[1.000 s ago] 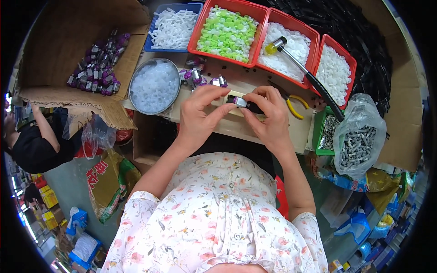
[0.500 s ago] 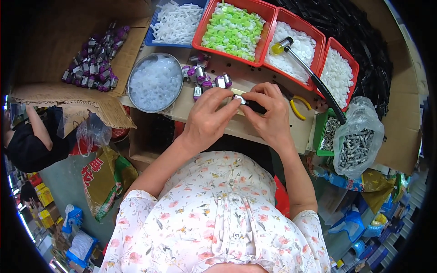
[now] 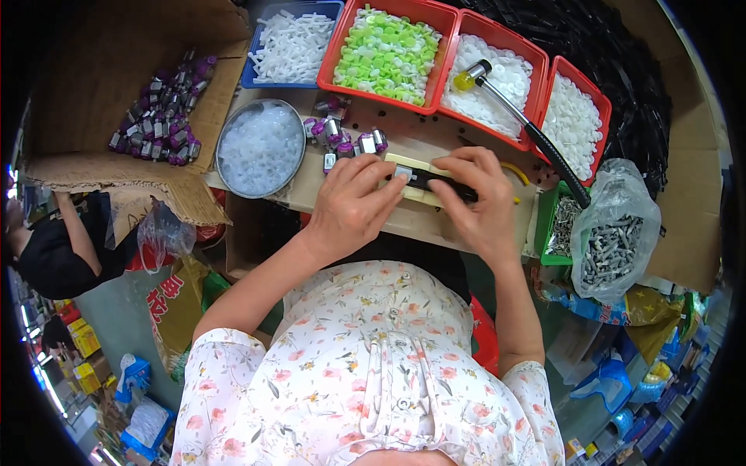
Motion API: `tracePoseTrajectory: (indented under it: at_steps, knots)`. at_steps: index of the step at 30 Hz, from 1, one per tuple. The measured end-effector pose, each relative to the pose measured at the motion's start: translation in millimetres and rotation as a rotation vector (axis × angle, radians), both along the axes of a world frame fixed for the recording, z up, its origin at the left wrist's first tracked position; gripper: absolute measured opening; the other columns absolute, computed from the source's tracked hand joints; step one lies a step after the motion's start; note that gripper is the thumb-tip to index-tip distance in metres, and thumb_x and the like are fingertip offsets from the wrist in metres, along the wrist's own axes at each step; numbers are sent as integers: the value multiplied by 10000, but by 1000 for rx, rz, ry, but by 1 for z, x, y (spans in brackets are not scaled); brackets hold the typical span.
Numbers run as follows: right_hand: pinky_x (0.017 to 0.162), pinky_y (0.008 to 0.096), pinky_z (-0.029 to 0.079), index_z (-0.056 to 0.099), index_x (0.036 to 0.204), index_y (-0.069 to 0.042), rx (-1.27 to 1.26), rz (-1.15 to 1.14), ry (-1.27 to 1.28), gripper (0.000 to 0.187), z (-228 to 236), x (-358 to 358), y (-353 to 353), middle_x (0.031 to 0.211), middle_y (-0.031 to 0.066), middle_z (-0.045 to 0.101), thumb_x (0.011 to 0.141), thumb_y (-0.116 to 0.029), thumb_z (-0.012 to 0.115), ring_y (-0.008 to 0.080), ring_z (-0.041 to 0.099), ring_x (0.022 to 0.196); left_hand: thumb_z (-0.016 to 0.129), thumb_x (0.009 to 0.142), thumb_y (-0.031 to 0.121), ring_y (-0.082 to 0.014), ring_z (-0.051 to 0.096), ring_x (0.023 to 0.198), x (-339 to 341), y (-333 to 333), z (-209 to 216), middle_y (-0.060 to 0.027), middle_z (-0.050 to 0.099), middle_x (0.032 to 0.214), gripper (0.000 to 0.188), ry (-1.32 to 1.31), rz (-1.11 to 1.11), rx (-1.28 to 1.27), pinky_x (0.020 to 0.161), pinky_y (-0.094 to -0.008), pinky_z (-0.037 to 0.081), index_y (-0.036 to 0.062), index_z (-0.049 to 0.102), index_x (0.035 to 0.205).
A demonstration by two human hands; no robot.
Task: Assemble small plastic toy components using pliers, a small hammer, and a jig.
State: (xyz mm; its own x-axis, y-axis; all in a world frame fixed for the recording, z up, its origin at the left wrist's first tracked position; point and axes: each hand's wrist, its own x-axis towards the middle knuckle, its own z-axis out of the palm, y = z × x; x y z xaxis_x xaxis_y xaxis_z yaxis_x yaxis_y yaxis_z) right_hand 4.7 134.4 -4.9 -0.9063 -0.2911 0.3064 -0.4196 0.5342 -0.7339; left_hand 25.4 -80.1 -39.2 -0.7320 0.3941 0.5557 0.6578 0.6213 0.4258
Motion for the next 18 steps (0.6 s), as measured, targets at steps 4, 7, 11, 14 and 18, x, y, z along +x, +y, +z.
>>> tracePoseTrajectory:
  at_steps: [4, 7, 11, 14, 18]
  knots:
    - [715, 292, 497, 701, 950, 22, 14, -116, -58, 159, 14, 10, 27, 914, 110, 630, 792, 23, 716, 191, 639, 788, 738, 780, 47, -310, 607, 908, -26, 1, 23, -126, 644, 945, 193, -100, -33, 133, 780, -404, 494, -3, 710, 964]
    - [677, 281, 488, 693, 942, 34, 52, -171, -71, 125, 16, 20, 46, 897, 96, 627, 817, 37, 698, 168, 629, 747, 722, 784, 44, -315, 604, 860, -67, 4, 40, -136, 648, 854, 130, -30, 6, 189, 749, -401, 506, -12, 716, 900]
    - [631, 281, 469, 686, 939, 37, 172, -294, -35, 103, 29, 35, 68, 869, 85, 620, 836, 37, 688, 154, 607, 703, 712, 744, 22, -326, 611, 881, -125, 4, 34, -144, 666, 885, 75, 95, 123, -108, 769, -423, 517, 6, 721, 817]
    - [617, 290, 465, 683, 947, 18, 318, -410, 4, 93, 31, 49, 94, 847, 90, 616, 854, 18, 682, 158, 590, 665, 712, 717, 39, -340, 616, 924, -146, 0, 26, -145, 651, 867, 58, 68, 157, -261, 788, -440, 536, 2, 681, 748]
    - [638, 362, 482, 677, 963, 16, 522, -534, -33, 93, 23, 67, 119, 856, 146, 619, 887, -28, 648, 287, 625, 695, 699, 713, 40, -345, 619, 948, -153, 2, 23, -153, 638, 866, 64, 52, 152, -334, 797, -453, 543, -8, 658, 726]
